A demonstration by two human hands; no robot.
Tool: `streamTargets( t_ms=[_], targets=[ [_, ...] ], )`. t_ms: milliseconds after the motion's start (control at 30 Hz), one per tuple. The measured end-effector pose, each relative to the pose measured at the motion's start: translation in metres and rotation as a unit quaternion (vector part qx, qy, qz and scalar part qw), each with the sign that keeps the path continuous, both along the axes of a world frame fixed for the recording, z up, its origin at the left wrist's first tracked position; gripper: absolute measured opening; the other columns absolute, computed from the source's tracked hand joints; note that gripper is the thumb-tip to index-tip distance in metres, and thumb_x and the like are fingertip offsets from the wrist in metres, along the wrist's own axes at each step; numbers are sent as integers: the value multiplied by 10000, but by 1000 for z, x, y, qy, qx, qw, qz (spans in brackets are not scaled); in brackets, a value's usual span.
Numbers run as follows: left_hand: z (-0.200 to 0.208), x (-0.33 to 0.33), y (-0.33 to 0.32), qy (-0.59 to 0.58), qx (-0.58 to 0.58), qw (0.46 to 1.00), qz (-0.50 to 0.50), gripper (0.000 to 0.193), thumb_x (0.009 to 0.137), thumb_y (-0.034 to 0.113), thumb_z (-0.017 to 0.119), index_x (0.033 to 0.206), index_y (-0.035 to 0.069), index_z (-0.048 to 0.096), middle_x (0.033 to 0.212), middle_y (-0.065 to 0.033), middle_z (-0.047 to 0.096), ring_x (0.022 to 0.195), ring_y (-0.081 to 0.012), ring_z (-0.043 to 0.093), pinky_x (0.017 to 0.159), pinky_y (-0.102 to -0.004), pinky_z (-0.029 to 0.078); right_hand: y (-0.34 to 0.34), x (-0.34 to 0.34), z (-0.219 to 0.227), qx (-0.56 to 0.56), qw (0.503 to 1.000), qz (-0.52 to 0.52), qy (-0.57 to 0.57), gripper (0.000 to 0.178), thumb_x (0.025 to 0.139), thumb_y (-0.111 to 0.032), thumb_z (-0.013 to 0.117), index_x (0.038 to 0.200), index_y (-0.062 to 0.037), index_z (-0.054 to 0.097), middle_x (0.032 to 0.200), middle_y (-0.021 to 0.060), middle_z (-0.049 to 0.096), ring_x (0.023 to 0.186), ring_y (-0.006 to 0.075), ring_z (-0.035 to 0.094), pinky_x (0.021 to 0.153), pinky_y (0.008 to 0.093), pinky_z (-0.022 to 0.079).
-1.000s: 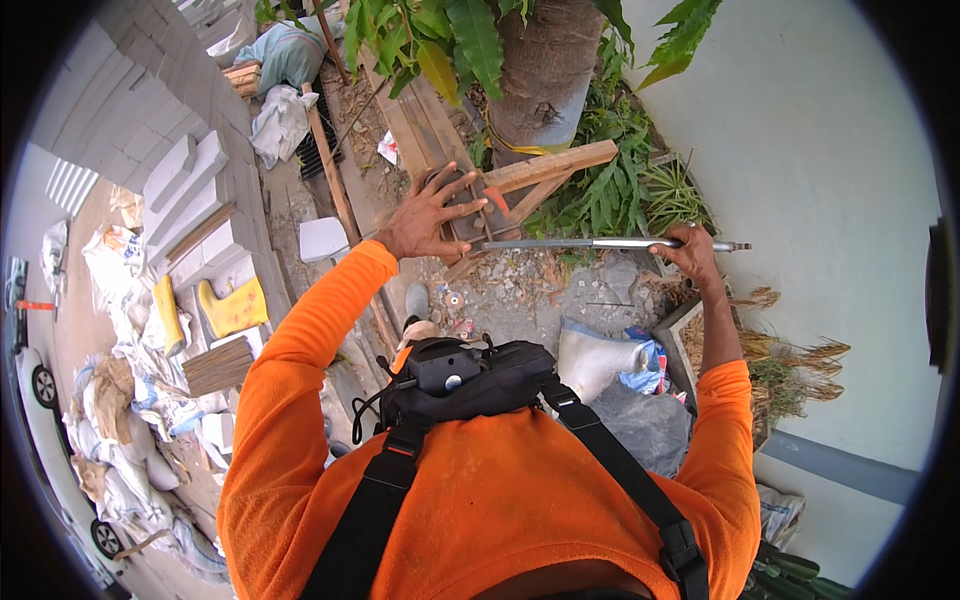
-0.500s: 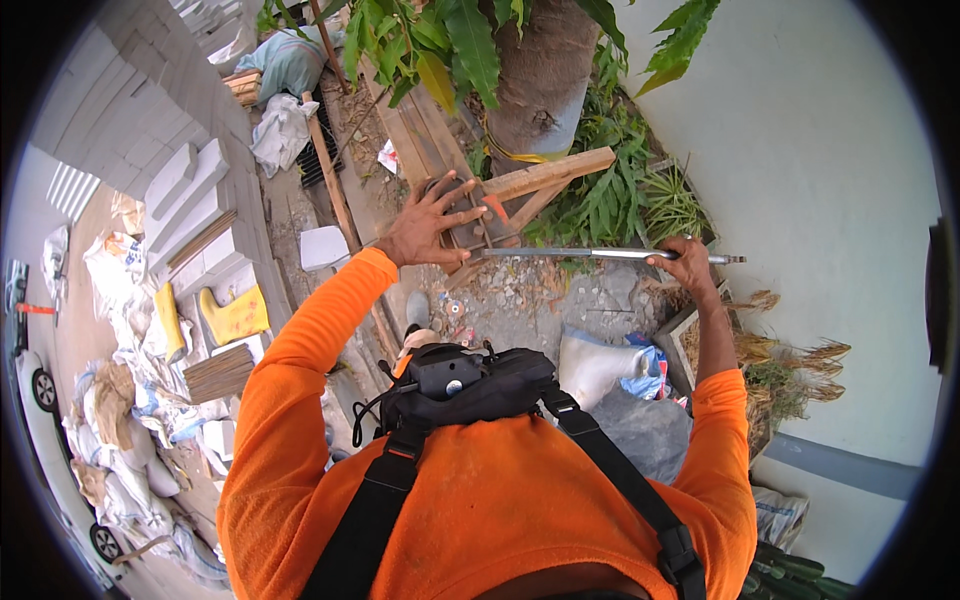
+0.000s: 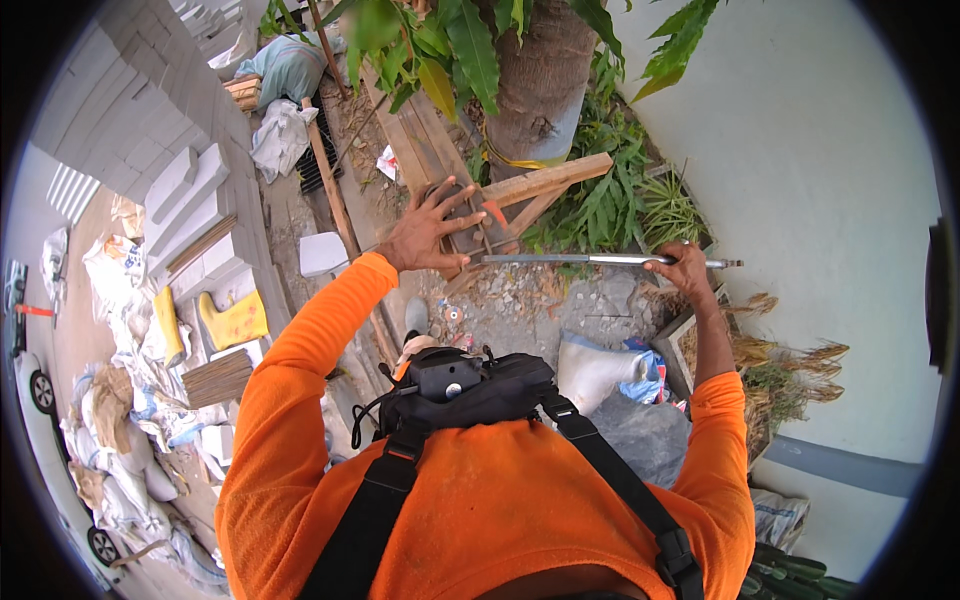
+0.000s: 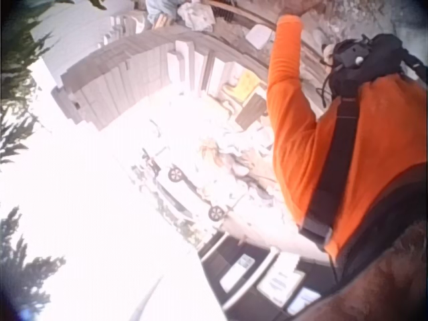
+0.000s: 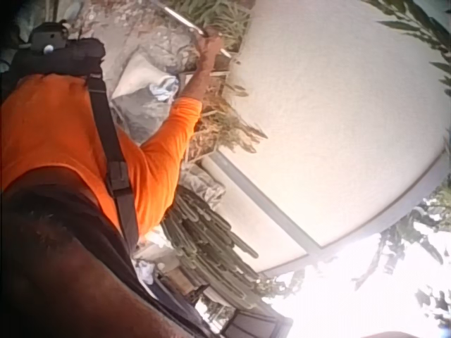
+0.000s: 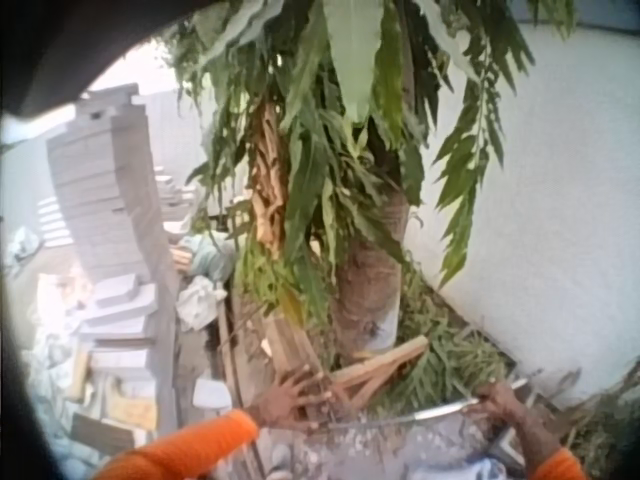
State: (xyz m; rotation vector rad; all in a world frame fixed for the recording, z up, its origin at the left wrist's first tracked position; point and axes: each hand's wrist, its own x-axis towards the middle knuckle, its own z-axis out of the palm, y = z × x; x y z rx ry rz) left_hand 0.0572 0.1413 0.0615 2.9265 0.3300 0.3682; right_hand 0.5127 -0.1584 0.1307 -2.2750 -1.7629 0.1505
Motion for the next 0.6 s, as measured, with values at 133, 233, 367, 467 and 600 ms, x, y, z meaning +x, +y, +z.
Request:
streamTargets(
  t_ms=[133,233,367,467,600],
  targets=[
    [4,1,-1,4,-3,1000,2,802,849,708,634,1561,385,454,1710,-76,233,1583,-385,119,1252,-648,112,-1,-1,2,-14,1000,2,-8,585,717,-631,824,783,-57,737,666,62,649,678,276,652,754,400,502],
    [2,0,-1,0,-5,1000,0,801,850,707,632,1560,379,457,1710,-80,230,1583,-388,115,1254,-645,113,0,0,0,-18,1000,-8,11,587,698,-600,860,840,-38,768,700,70,680,690,260,662,744,386,517],
    [1,1,-1,-7,-2,1000,2,782,863,757,592,1542,387,480,1713,-48,231,1585,-372,120,1270,-624,95,-1,1,-7,-9,1000,0,3,587,704,-606,852,831,-40,763,690,69,676,683,261,659,764,392,515],
    [3,1,-1,-5,-13,1000,0,785,858,745,603,1545,385,477,1712,-55,234,1585,-374,123,1270,-621,95,-2,4,-11,1,1000,3,-5,587,706,-609,850,827,-42,758,690,70,675,680,265,658,768,394,514],
    [4,1,-1,4,-7,1000,2,798,843,725,635,1549,390,469,1710,-65,239,1583,-377,130,1266,-623,106,-5,-3,-7,-19,999,-32,18,577,695,-631,834,811,-73,747,730,59,684,752,299,664,912,414,470]
  ],
)
